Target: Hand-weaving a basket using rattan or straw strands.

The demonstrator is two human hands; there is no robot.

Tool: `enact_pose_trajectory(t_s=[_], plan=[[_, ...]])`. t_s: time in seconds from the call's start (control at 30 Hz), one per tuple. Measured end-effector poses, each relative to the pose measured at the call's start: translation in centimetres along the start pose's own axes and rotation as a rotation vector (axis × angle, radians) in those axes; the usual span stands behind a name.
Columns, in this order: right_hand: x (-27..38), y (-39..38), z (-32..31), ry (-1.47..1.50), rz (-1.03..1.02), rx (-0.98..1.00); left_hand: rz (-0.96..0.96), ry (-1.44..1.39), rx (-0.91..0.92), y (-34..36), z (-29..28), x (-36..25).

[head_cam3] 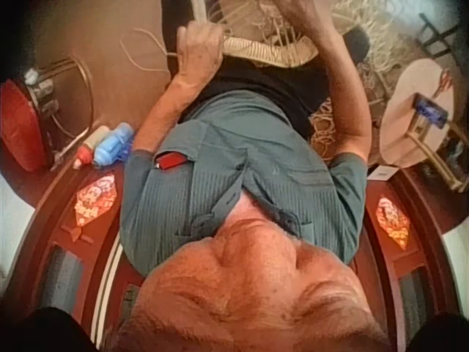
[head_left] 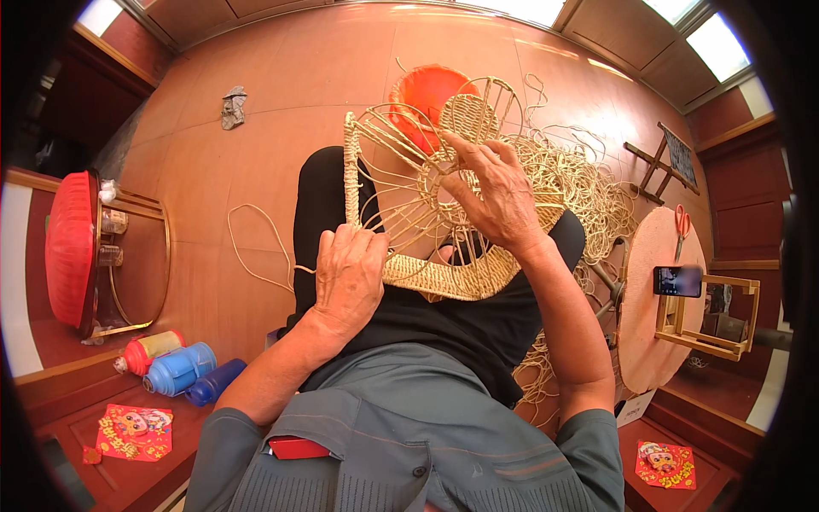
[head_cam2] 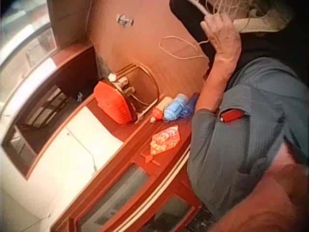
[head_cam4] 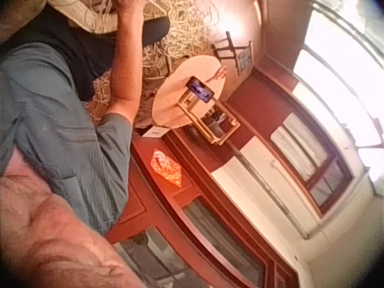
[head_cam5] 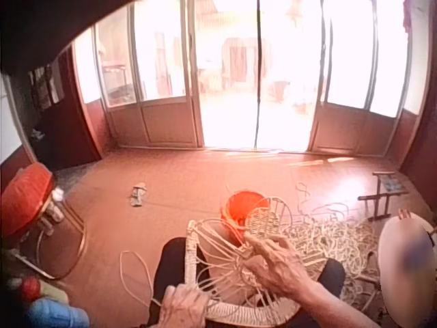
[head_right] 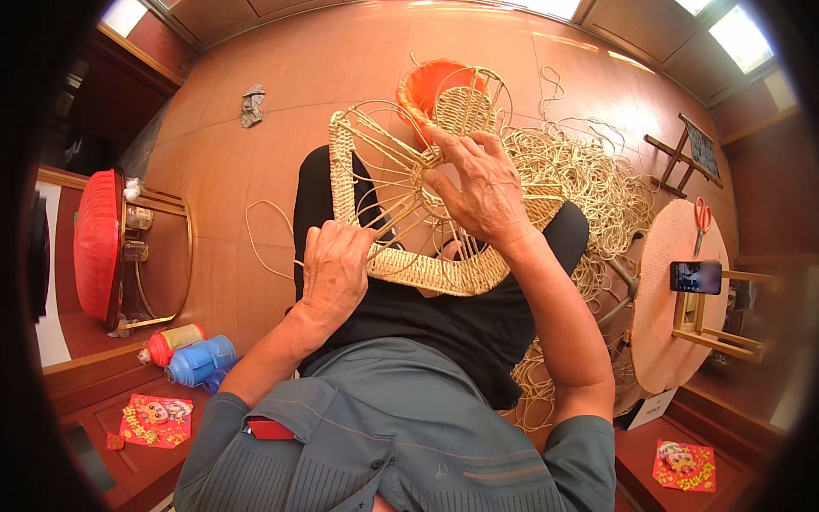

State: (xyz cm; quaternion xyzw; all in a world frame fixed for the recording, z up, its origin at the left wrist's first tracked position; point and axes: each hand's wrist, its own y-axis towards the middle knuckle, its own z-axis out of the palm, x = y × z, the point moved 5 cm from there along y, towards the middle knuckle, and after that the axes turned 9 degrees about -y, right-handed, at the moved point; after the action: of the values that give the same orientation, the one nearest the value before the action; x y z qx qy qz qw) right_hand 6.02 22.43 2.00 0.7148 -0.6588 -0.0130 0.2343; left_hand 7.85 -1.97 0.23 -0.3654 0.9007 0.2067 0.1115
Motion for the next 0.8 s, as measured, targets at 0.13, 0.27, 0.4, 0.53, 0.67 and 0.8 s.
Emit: enact_pose_trajectory(t_s=[0.13, 0.27, 0.4, 0.53, 0.67, 0.8], plan=[[0.0, 0.0, -0.2, 0.041, -0.001, 0.007, 0.006, -0.033, -0.001, 0.1, -0.1, 0.1], [0.0, -0.1, -0.2, 0.053, -0.037, -0.029, 0.008, -0.052, -0.019, 0.0, -0.1, 0.0], [0.2, -0.1, -0.3, 0.041, -0.059, -0.071, -0.017, -0.068, 0.01, 0.0, -0.1, 0.0], [0.0, -0.2, -0.2, 0.059, -0.05, -0.055, -0.031, -0.072, 0.06, 0.4, -0.5, -0.5], [0.0, -0.2, 0.0, 0.041, -0.062, -0.074, -0.025, -0.079, 0.03, 0.8, -0.1, -0.3], [-0.1, -0.1, 0.0, 0.038, -0.061, -0.08, -0.026, -0.032, -0.008, 1.0, 0.5, 0.0]])
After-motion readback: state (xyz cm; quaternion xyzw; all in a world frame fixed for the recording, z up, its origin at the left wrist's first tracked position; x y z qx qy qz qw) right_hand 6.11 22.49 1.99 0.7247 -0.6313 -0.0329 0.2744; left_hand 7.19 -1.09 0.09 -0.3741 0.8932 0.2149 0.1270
